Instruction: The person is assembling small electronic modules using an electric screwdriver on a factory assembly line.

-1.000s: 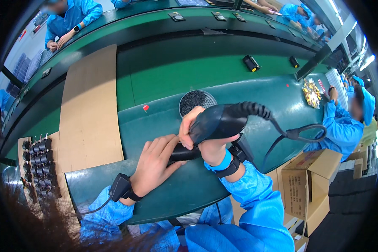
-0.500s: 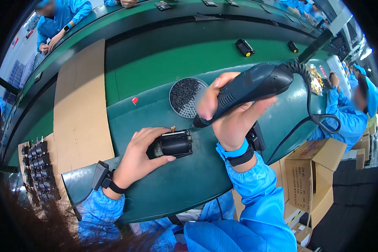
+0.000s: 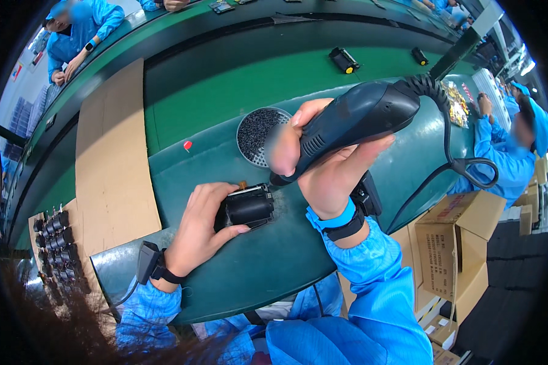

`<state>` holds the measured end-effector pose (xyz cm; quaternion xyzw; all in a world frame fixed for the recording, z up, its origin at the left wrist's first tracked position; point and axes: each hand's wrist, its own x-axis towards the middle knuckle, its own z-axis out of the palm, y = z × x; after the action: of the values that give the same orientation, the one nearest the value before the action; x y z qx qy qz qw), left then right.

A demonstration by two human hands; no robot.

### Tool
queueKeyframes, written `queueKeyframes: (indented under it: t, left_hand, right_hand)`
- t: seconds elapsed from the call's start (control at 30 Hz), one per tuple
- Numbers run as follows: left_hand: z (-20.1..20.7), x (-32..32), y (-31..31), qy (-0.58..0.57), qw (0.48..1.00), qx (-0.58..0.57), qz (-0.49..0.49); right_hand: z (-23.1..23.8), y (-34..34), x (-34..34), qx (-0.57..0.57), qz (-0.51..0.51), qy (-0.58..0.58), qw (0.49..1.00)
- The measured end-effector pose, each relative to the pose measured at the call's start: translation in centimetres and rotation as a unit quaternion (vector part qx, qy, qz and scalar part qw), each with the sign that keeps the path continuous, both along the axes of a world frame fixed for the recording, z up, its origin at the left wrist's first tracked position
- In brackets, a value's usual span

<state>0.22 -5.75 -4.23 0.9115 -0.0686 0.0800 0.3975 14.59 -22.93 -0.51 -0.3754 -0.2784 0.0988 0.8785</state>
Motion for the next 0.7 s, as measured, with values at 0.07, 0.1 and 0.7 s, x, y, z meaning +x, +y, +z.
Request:
queueKeyframes:
  t: [0.07,0.1,0.7]
  left_hand:
    - [0.0,0.0,-0.1,-0.010,1.000,0.001,-0.005]
    - [-0.3,0.1,0.0,-0.014,1.000,-0.024,-0.003]
    - [0.2,-0.8,0.4,0.022,0.978,-0.205,0.012]
  right_hand:
    - [0.1,-0.2,-0.1,-0.004,-0.014,0.002,1.000]
    - [0.2,-0.4,0.0,-0.003,-0.014,0.001,1.000]
    - [1.1,-0.9,0.4,0.063,-0.027,0.042,0.997]
